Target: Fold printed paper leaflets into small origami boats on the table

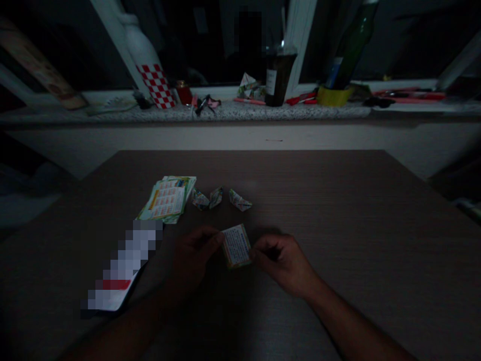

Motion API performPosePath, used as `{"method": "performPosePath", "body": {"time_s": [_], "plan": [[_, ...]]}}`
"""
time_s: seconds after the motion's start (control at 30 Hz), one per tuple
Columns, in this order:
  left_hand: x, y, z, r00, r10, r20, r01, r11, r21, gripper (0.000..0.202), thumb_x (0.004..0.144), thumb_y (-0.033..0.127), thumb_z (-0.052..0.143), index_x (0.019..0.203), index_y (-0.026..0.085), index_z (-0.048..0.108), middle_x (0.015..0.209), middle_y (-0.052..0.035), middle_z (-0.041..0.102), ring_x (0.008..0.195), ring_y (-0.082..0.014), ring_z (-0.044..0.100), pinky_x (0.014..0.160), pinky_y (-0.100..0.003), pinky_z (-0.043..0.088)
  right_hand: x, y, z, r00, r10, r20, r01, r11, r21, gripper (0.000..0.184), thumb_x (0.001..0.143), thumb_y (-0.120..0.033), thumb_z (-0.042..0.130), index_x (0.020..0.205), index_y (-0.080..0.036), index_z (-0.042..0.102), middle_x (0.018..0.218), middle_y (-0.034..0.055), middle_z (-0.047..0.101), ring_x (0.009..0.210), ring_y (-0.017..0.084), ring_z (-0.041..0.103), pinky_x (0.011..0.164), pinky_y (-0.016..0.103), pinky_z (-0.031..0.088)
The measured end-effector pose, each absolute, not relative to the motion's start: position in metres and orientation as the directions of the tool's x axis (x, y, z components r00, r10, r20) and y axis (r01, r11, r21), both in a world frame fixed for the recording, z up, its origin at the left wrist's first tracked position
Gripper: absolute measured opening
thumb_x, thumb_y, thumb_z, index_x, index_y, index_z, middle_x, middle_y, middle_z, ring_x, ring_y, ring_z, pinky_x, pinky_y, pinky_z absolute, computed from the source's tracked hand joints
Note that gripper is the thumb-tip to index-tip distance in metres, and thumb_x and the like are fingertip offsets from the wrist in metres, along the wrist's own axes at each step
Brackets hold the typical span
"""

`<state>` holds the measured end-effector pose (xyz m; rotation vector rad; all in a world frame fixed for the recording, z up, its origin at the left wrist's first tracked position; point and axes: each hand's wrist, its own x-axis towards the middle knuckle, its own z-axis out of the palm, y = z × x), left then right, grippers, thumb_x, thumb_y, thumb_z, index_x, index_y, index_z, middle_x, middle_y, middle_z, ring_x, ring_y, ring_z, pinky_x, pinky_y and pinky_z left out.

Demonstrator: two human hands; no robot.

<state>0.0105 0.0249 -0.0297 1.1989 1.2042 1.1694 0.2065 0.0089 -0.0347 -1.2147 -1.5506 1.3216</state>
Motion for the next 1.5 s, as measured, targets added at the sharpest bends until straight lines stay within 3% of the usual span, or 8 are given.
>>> {"method": "performPosePath", "body": {"time_s": [0.57, 1.23, 1.5], "plan": [[0.0089, 0.0243, -0.0323, 0.034, 0.999, -0.020, 0.035, 0.019, 0.999, 0.017, 0.076, 0.030, 0.066, 0.069, 0.015, 0.063, 0.063, 0.0021, 0.060, 0.060, -0.0113, 0.055, 0.057, -0.020, 0.045, 0.2064, 0.0094, -0.0352, -0.260, 0.965, -0.024, 0.173, 0.022, -0.985, 0.023, 0.080, -0.037, 0.062, 0.070, -0.016, 0.064, 0.065, 0.0012, 0.060, 0.059, 0.012, 0.052, 0.056, 0.024, 0.044], [0.0089, 0.0243, -0.0321, -0.004, 1.000, -0.022, 0.015, 0.022, 1.000, 0.016, 0.075, 0.030, 0.067, 0.069, 0.015, 0.064, 0.059, 0.0028, 0.058, 0.056, -0.0097, 0.052, 0.052, -0.018, 0.042, 0.2061, 0.0094, -0.0369, -0.247, 0.968, -0.048, 0.187, -0.001, -0.982, 0.024, 0.081, -0.037, 0.062, 0.069, -0.016, 0.061, 0.060, -0.0013, 0.053, 0.055, 0.010, 0.046, 0.051, 0.022, 0.038], [0.0095, 0.0244, -0.0278, -0.014, 1.000, -0.020, 0.006, 0.020, 1.000, 0.015, 0.074, 0.029, 0.067, 0.069, 0.015, 0.064, 0.064, 0.0014, 0.062, 0.061, -0.0119, 0.057, 0.057, -0.020, 0.045, 0.2063, 0.0104, -0.0364, -0.251, 0.967, -0.040, 0.181, 0.007, -0.984, 0.027, 0.080, -0.041, 0.062, 0.069, -0.017, 0.062, 0.060, -0.0014, 0.055, 0.054, 0.011, 0.048, 0.051, 0.023, 0.039]]}}
